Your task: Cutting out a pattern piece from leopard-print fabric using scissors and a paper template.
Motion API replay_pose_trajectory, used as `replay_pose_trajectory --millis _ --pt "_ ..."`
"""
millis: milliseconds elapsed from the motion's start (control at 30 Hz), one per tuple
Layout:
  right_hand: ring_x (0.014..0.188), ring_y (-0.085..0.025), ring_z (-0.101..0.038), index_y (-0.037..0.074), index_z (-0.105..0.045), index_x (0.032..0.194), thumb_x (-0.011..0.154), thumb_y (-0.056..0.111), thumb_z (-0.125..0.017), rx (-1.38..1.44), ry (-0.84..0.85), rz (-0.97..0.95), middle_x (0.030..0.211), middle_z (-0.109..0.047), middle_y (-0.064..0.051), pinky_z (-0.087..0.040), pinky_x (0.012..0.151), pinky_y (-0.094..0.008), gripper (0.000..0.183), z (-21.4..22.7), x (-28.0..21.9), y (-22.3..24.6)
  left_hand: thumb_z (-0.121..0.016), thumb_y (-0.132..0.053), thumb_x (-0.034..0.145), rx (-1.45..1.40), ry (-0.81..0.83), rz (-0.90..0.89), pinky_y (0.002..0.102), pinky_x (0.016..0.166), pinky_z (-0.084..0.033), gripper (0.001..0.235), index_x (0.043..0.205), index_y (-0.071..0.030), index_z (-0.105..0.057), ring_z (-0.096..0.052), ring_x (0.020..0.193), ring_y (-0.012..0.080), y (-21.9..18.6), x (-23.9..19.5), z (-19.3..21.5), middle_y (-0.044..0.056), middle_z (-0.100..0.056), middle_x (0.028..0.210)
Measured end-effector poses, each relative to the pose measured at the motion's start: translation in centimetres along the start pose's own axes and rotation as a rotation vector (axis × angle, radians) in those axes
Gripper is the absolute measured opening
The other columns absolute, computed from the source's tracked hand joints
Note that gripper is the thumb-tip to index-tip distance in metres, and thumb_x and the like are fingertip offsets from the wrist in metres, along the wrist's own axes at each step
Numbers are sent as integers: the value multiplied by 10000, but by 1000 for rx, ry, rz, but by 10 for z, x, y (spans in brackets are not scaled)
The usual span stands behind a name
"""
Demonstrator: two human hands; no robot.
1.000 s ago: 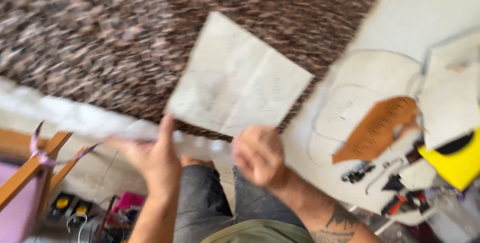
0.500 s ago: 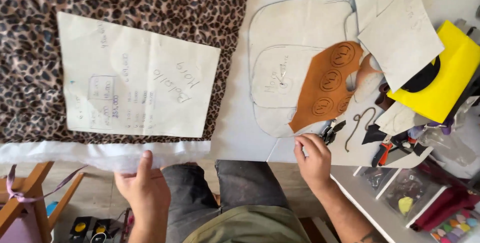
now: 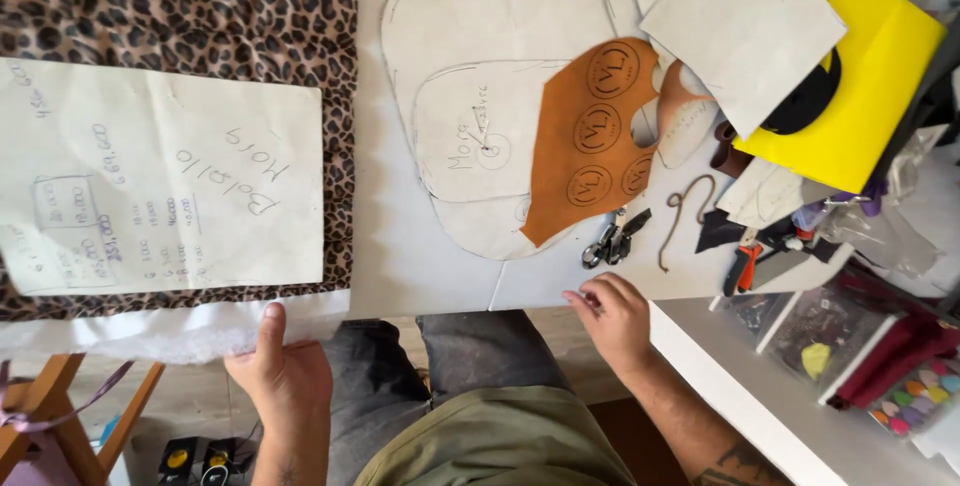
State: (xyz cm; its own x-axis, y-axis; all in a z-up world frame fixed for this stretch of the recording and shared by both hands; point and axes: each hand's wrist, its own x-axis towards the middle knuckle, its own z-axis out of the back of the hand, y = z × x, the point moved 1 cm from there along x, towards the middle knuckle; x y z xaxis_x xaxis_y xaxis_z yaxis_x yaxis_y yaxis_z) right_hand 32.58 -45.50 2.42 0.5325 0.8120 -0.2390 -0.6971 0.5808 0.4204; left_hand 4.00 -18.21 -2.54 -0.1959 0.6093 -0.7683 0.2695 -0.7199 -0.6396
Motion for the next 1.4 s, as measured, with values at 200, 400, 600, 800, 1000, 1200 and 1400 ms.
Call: replay_pose_trajectory --millis 200,400,600,800,1000,1200,1400 --pt "535 -199 -423 46 -459 616 949 264 -707 44 -43 67 584 -481 -47 -348 504 -341 469 2 23 0 -792 14 806 -47 -43 -49 281 929 -644 586 1320 -50 -518 -704 1009 161 2 5 -5 42 -665 1075" --pt "794 -239 -676 -41 -745 997 915 36 -788 31 -149 226 905 -725 -139 -575 710 -337 121 6 98 39 -783 -6 790 -5 -23 -40 297 950 -627 646 1374 -49 -508 -697 1060 196 -4 2 -13 56 -661 1126" --pt "808 -242 -622 -39 -735 1037 982 20 -733 89 -225 332 925 -643 -105 -533 743 -345 81 -15 189 84 -822 -13 751 -8 -75 -49 306 909 -642 572 1259 -46 -561 -716 1001 194 2 5 -8 54 -686 1059" --pt "827 -254 -655 -43 -746 990 988 20 -742 36 -292 321 929 -689 -118 -564 759 -359 63 -26 198 98 -786 41 748 -37 -37 -27 302 919 -623 568 1268 -1 -561 -697 1030 245 -2 3 -14 121 -683 1112" --pt "720 -229 -627 -43 -722 917 983 -34 -681 60 -283 283 879 -663 -123 -535 612 -322 79 -31 201 99 -823 42 793 -43 -109 15 261 621 -631 291 710 -135 -607 -693 655 129 12 5 -3 11 -670 690" --pt "722 -245 -624 -70 -677 876 934 -85 -702 -2 -248 227 886 -651 -159 -538 611 -344 65 -31 181 87 -765 74 733 -75 -94 124 393 1006 -604 547 1259 26 -624 -713 1098 310 -6 1 -19 179 -724 1179" --pt "741 -278 -628 -51 -574 939 1061 -29 -513 90 -245 134 888 -619 -169 -465 603 -354 138 -34 117 91 -812 20 790 -61 62 68 386 912 -627 236 1004 2 -714 -749 943 272 1 6 -7 151 -768 981"
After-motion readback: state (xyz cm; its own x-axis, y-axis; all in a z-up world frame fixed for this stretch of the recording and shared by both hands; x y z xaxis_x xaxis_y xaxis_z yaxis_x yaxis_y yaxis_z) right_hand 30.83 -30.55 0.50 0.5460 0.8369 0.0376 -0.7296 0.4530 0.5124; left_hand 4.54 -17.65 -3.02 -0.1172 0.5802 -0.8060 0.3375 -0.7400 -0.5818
